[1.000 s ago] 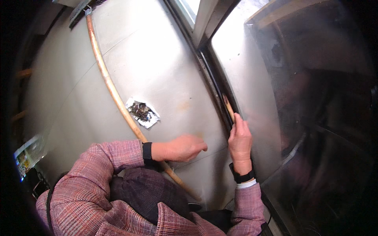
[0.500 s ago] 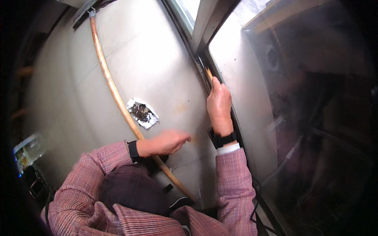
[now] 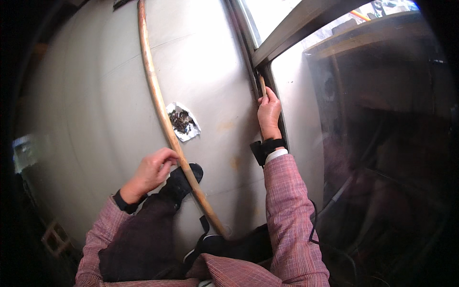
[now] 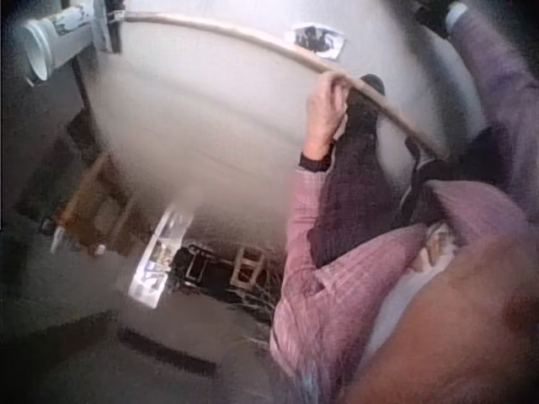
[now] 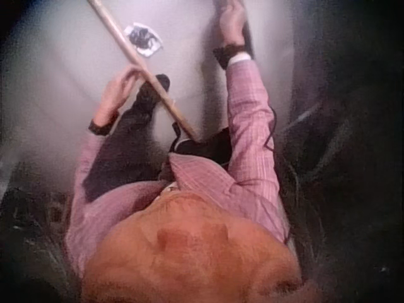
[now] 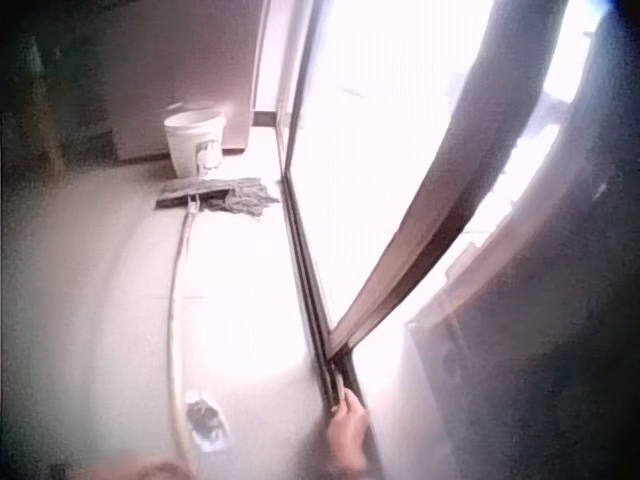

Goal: The person sits on the floor and uses a small stick to scrape debris from a window track, collecting the material onto a paper on the floor. A second person briefly sprays the track with a cleaning solution while the first person continues scraping.

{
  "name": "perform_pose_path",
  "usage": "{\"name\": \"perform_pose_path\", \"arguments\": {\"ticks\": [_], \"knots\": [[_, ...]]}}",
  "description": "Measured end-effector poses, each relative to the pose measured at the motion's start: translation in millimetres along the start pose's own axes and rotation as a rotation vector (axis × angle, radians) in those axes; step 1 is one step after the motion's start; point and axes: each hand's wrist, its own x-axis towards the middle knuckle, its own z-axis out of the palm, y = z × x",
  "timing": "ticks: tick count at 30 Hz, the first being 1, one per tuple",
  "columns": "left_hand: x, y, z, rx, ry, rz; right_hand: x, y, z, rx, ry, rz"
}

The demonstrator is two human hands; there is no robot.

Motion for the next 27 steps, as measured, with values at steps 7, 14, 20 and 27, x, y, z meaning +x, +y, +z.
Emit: {"name": "perform_pose_path", "arguments": {"ticks": [7, 14, 20, 27], "knots": [[-67.0, -17.3, -17.7, 0.036, 0.064, -0.125, 2.2, 5.4, -13.0, -0.020, -0.047, -0.021], [-96.1, -21.7, -2.5, -0.071, 0.138, -0.163, -20.8, -0.8, -42.8, -0.113, -0.070, -0.180], [-103.5, -26.8, 4.5, -0.114, 0.157, -0.178, -40.3, 5.2, -60.6, -0.339, -0.173, -0.112], [-102.8, -20.7, 5.6, -0.152, 0.129, -0.208, -16.2, -11.3, -28.2, -0.299, -0.058, -0.144]]}}
